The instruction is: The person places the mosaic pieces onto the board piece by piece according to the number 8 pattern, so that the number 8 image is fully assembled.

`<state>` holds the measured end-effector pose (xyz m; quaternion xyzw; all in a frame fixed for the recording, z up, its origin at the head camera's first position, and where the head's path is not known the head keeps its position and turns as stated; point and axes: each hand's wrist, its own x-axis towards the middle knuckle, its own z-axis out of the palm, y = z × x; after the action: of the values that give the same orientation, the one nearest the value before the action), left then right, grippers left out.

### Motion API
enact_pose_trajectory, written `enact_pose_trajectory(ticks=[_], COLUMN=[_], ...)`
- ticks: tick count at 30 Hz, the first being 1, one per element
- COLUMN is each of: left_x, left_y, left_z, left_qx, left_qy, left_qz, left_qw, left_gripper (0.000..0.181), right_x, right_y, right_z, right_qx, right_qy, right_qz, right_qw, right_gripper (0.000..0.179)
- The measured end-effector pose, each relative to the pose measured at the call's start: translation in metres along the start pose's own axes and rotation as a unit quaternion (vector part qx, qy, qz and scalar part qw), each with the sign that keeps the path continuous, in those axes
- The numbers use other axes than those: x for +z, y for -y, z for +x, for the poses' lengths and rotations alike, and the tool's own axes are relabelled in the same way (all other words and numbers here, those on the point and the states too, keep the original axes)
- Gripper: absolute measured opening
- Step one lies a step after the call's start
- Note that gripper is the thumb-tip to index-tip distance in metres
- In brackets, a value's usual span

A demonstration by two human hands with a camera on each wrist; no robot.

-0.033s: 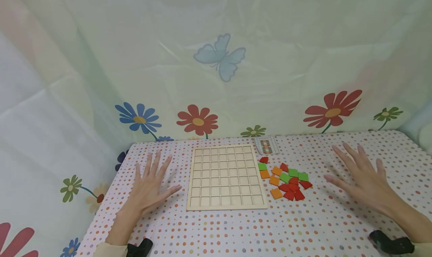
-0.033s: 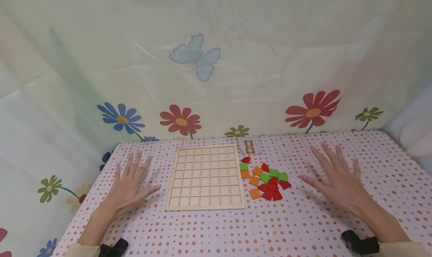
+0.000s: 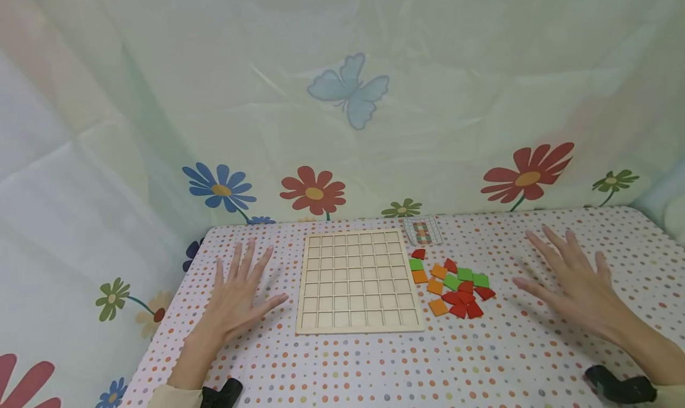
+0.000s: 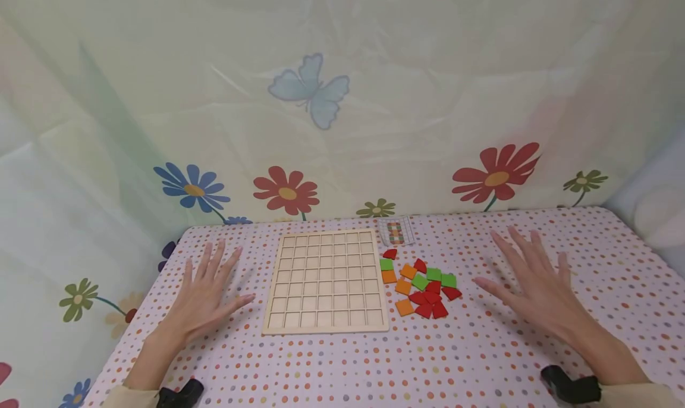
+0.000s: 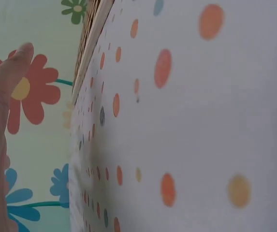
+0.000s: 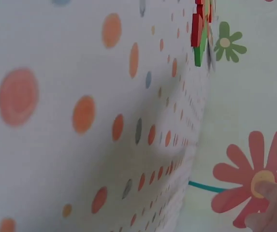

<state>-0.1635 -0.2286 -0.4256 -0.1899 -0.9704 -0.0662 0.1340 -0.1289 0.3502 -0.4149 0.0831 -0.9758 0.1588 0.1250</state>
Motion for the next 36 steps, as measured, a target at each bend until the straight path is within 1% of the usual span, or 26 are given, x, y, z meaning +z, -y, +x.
enact_pose_trajectory(ticks=[4, 10, 13, 16, 19, 22, 25, 27, 30, 32, 34, 36], left_x=[0.000, 0.003, 0.006, 0.008, 0.011, 0.013, 0.016, 0.018, 0.021, 0.022, 0.023, 0.024], left_y=[-0.006, -0.017, -0.021, -0.022, -0.022, -0.022, -0.022, -0.022, -0.021, -0.021, -0.020, -0.020], left_z=[0.003, 0.008, 0.010, 0.011, 0.013, 0.015, 0.016, 0.018, 0.019, 0.020, 0.020, 0.021], left_qx=[0.003, 0.009, 0.014, 0.015, 0.013, 0.008, 0.006, 0.008, 0.015, 0.017, 0.019, 0.018], left_qy=[0.015, 0.044, 0.055, 0.070, 0.095, 0.126, 0.153, 0.163, 0.170, 0.174, 0.178, 0.183], left_qz=[-0.033, -0.084, -0.092, -0.094, -0.096, -0.099, -0.100, -0.102, -0.107, -0.110, -0.116, -0.118], left_qw=[0.9993, 0.9955, 0.9942, 0.9930, 0.9907, 0.9870, 0.9832, 0.9813, 0.9796, 0.9784, 0.9771, 0.9758], left_gripper=[0.097, 0.096, 0.098, 0.100, 0.103, 0.104, 0.105, 0.104, 0.104, 0.103, 0.102, 0.102], right_x=[-0.001, -0.002, -0.002, 0.000, 0.001, 0.000, -0.002, -0.002, -0.001, 0.000, 0.001, 0.002], right_y=[0.009, 0.028, 0.039, 0.051, 0.064, 0.076, 0.087, 0.092, 0.097, 0.098, 0.097, 0.095], right_z=[0.003, 0.009, 0.012, 0.015, 0.016, 0.016, 0.014, 0.014, 0.016, 0.018, 0.020, 0.022], right_qx=[-0.011, -0.053, -0.078, -0.104, -0.123, -0.131, -0.135, -0.137, -0.136, -0.139, -0.148, -0.159], right_qy=[-0.006, -0.014, -0.009, -0.004, 0.018, 0.057, 0.096, 0.115, 0.140, 0.155, 0.169, 0.178], right_qz=[0.003, 0.019, 0.032, 0.032, 0.042, 0.062, 0.067, 0.063, 0.059, 0.061, 0.068, 0.075], right_qw=[0.9999, 0.9983, 0.9964, 0.9941, 0.9913, 0.9879, 0.9839, 0.9818, 0.9789, 0.9762, 0.9720, 0.9682], right_gripper=[0.095, 0.096, 0.098, 0.101, 0.102, 0.099, 0.090, 0.082, 0.068, 0.058, 0.048, 0.042])
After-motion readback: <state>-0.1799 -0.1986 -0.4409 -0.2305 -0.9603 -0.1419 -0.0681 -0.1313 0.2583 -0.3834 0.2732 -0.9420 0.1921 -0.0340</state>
